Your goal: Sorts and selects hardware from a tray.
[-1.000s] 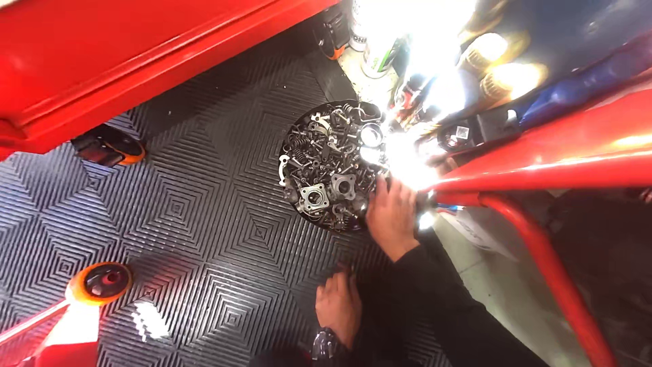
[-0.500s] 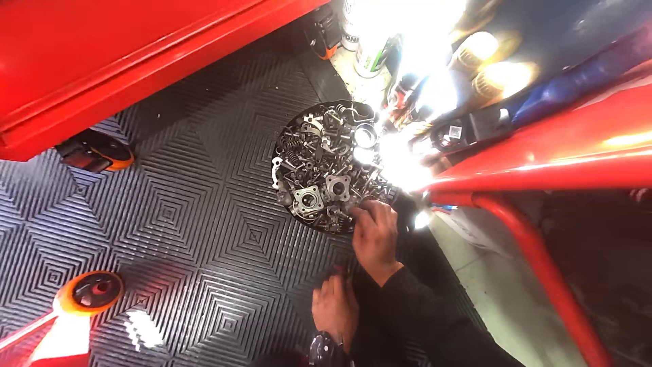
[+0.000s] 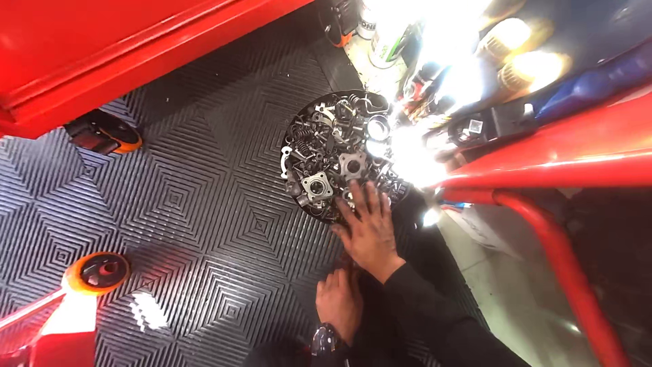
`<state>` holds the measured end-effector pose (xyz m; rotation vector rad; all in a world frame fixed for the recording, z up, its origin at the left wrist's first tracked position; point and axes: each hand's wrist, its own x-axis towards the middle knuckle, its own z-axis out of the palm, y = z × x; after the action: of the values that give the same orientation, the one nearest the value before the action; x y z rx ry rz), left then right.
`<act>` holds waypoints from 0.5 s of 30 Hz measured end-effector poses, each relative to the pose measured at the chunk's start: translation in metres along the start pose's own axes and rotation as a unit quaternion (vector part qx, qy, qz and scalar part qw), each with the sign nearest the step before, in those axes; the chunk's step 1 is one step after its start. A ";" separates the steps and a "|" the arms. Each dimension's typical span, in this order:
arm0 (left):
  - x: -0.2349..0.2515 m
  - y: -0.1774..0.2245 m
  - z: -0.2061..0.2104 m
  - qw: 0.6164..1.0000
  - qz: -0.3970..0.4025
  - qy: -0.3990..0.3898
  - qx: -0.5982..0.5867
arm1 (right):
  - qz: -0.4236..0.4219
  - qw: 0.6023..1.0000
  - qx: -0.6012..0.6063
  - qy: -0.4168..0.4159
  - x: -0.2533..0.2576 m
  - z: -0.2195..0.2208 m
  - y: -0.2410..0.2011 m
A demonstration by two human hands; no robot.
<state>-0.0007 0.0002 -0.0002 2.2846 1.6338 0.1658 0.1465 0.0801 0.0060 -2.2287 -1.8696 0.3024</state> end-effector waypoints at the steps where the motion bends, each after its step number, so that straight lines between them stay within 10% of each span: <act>1: 0.000 0.000 0.000 1.000 0.000 -0.003 0.000 | 0.003 1.000 -0.002 0.002 0.004 -0.002 0.006; 15: 0.000 -0.001 0.000 1.000 -0.007 -0.026 -0.006 | 0.109 0.990 0.084 0.008 0.059 -0.037 0.073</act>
<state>-0.0015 0.0003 -0.0001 2.2492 1.6179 0.1111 0.2359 0.1250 0.0185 -2.3128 -1.5305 0.4574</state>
